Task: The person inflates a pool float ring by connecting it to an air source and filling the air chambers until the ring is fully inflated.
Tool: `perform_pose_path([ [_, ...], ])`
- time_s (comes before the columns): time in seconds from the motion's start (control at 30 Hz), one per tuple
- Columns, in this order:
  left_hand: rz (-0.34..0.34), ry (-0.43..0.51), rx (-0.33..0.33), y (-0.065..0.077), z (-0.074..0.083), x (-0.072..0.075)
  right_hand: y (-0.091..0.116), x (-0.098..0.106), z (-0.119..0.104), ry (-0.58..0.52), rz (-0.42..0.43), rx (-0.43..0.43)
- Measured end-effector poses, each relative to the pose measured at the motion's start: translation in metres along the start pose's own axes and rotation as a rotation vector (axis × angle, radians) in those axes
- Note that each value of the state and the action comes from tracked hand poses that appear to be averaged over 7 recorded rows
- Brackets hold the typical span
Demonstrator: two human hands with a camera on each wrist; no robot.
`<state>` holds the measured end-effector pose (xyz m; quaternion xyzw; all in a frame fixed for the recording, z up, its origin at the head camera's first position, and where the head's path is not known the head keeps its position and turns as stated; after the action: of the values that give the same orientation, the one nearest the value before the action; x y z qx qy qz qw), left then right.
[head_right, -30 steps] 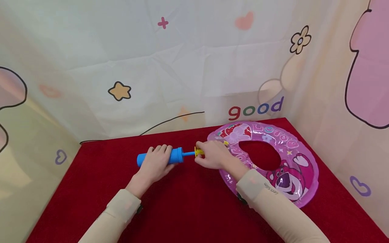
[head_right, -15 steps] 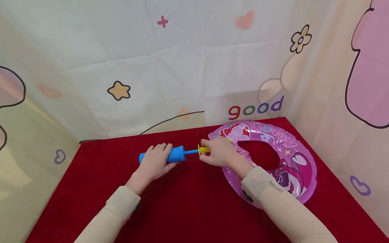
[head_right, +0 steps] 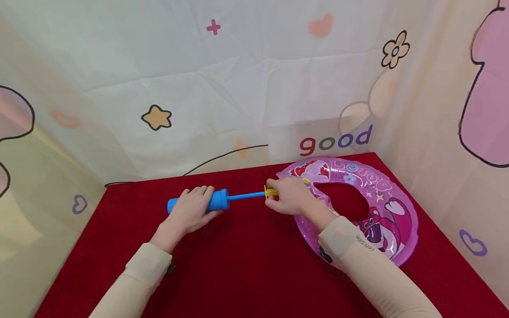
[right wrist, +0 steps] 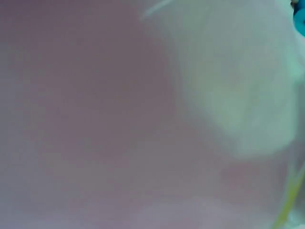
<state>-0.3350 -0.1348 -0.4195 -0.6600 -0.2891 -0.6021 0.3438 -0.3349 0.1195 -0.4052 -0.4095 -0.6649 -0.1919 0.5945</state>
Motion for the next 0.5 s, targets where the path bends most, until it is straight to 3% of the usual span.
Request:
perform_pose_path([
  [0.23, -0.008, -0.036, -0.028, -0.01, 0.021, 0.008, -0.007, -0.002, -0.013, 0.015, -0.006, -0.005],
  [0.5, -0.039, -0.055, -0.035, -0.021, 0.044, 0.006, -0.011, -0.011, -0.024, -0.008, -0.027, -0.016],
])
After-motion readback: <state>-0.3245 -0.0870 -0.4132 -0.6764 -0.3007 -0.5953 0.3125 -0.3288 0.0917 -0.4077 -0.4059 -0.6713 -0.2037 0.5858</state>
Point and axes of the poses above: each hand's wrist, its own y-axis away from the middle knuckle, its own x-axis out of the back of the hand, z = x × y, the point moved 6 cm from there along -y, towards the middle knuckle, and after that the axes turned 9 degrees about -z, right-handed, at the moved point
